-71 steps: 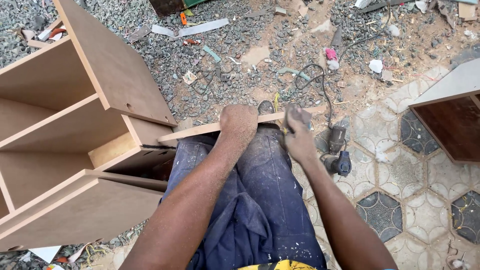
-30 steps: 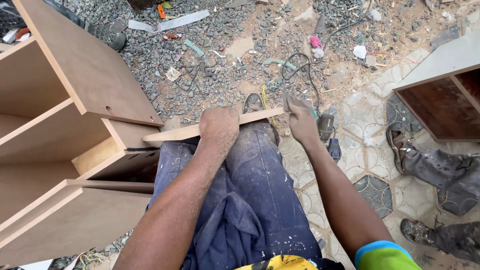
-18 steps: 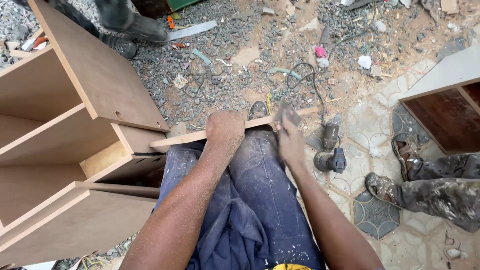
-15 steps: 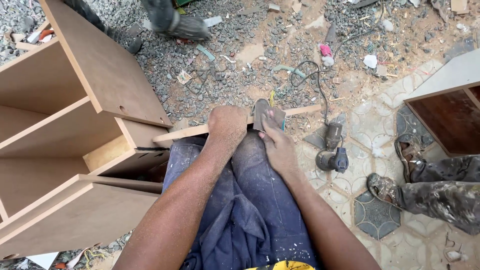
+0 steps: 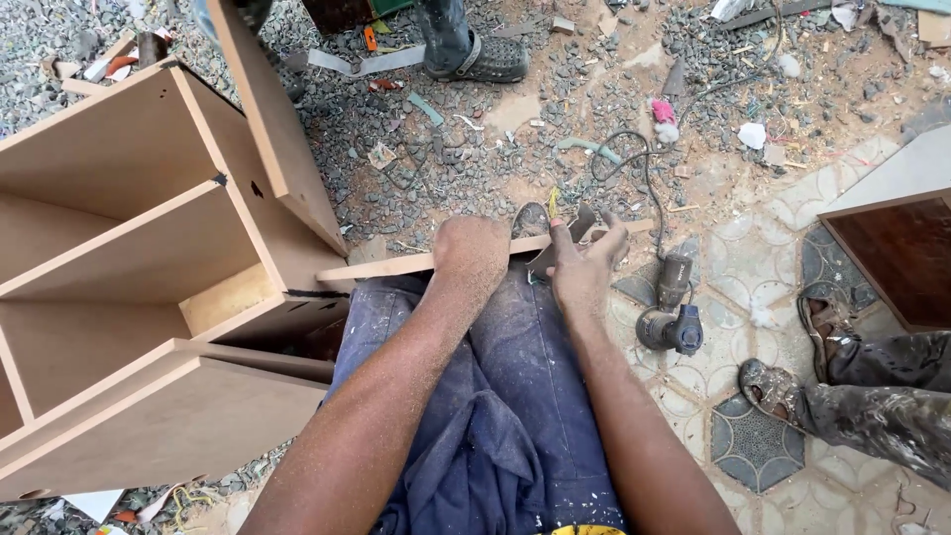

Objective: Sanding the edges of a wooden board manually with sandpaper.

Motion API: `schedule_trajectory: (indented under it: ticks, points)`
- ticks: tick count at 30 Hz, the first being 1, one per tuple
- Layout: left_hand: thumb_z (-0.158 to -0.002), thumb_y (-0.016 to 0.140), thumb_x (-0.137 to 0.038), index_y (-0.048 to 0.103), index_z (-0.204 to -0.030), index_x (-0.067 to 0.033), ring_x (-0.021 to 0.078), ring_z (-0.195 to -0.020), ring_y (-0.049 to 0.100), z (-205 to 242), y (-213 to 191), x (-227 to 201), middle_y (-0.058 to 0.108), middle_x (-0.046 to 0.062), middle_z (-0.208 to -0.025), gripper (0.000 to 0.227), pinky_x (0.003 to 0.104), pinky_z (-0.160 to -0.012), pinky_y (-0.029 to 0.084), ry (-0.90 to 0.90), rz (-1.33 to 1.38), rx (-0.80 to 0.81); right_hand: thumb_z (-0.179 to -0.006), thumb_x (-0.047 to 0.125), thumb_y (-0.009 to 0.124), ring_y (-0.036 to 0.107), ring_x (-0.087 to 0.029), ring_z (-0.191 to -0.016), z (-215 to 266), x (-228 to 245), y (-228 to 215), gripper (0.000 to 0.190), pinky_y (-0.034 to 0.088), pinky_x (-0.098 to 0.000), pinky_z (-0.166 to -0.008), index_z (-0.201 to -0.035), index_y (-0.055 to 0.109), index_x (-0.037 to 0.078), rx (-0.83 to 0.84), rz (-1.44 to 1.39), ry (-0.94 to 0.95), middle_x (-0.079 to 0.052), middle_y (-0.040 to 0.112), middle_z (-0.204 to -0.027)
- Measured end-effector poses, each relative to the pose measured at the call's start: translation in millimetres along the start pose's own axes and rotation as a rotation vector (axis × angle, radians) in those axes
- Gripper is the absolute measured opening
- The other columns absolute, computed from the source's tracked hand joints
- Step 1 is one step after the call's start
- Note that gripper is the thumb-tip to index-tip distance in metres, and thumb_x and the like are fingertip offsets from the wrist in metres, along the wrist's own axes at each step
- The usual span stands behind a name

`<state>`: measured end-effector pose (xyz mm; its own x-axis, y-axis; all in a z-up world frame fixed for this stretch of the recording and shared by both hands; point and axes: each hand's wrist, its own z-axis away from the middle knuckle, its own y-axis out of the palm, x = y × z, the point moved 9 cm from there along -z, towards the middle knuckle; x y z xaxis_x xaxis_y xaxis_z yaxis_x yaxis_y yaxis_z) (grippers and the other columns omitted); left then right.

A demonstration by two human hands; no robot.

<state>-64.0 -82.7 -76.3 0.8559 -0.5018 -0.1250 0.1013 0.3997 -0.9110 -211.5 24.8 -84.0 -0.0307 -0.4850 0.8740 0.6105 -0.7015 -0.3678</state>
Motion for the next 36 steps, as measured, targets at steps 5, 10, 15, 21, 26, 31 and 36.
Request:
schedule_trajectory:
  ticks: [5,10,15,21,26,31,36]
  points:
    - [-0.090,0.054,-0.012,0.081,-0.087,-0.0154,0.0249,-0.089,0.079,11,-11,-7,0.080,0.004,-0.084,0.027,0.048,-0.070,0.062,0.050,-0.139,0.054,-0.089,0.054,0.074,0.053,-0.043,-0.122,-75,-82,1,0.079,0.069,-0.0459,-0.052,-0.140,0.033,0.012,-0.223,-0.098,0.194,-0.023,0.030,-0.131]
    - [-0.090,0.060,-0.015,0.080,-0.087,-0.0141,0.0221,-0.076,0.075,2,-2,-7,0.078,0.005,-0.078,0.020,0.043,-0.062,0.060,0.030,-0.103,0.048,-0.086,0.040,0.076,0.060,-0.040,-0.111,-89,-128,25,0.069,0.068,-0.0501,-0.059,-0.132,0.033,0.013,-0.271,-0.188,0.266,-0.022,0.034,-0.129]
    - [-0.086,0.058,-0.012,0.081,-0.081,-0.0220,0.0221,-0.085,0.079,-5,14,-9,0.077,-0.002,-0.075,0.026,0.046,-0.066,0.062,0.048,-0.119,-0.026,-0.089,0.038,0.075,0.051,-0.040,-0.118,-33,-75,40,0.066,0.068,-0.0499,-0.058,-0.132,0.033,0.012,-0.130,-0.131,0.215,-0.022,0.033,-0.130]
    - [-0.088,0.059,-0.007,0.081,-0.079,-0.0193,0.0201,-0.080,0.079,14,-5,-16,0.077,0.000,-0.072,0.026,0.040,-0.061,0.061,0.136,-0.128,-0.072,-0.101,0.017,0.061,0.057,-0.019,-0.093,-55,-87,21,0.047,0.058,-0.0199,-0.052,-0.132,0.026,0.015,-0.099,-0.115,0.393,-0.014,0.035,-0.121]
    - [-0.086,0.059,-0.003,0.080,-0.077,-0.0174,0.0200,-0.078,0.078,3,1,-16,0.076,0.002,-0.072,0.027,0.040,-0.060,0.061,0.151,-0.118,-0.065,-0.096,0.015,0.065,0.038,-0.050,-0.137,4,13,29,0.059,0.035,-0.0551,-0.118,-0.143,0.030,0.018,-0.042,0.147,-0.049,-0.025,0.033,-0.133]
    - [-0.091,0.062,-0.011,0.080,-0.087,-0.0145,0.0189,-0.074,0.074,1,-3,-16,0.077,0.004,-0.078,0.019,0.039,-0.060,0.059,0.118,-0.158,0.050,-0.093,0.038,0.070,0.054,-0.039,-0.118,-88,-74,12,0.050,0.054,-0.0422,-0.074,-0.132,0.046,0.018,-0.152,0.072,0.093,-0.022,0.039,-0.128]
    - [-0.092,0.071,-0.020,0.079,-0.093,-0.0126,0.0149,-0.062,0.069,0,5,-16,0.074,0.005,-0.075,0.010,0.034,-0.048,0.054,0.082,-0.217,0.190,-0.087,0.035,0.076,0.059,-0.042,-0.108,-27,-3,20,0.054,0.064,-0.0408,-0.050,-0.129,0.053,0.012,0.059,0.207,0.014,-0.024,0.046,-0.119]
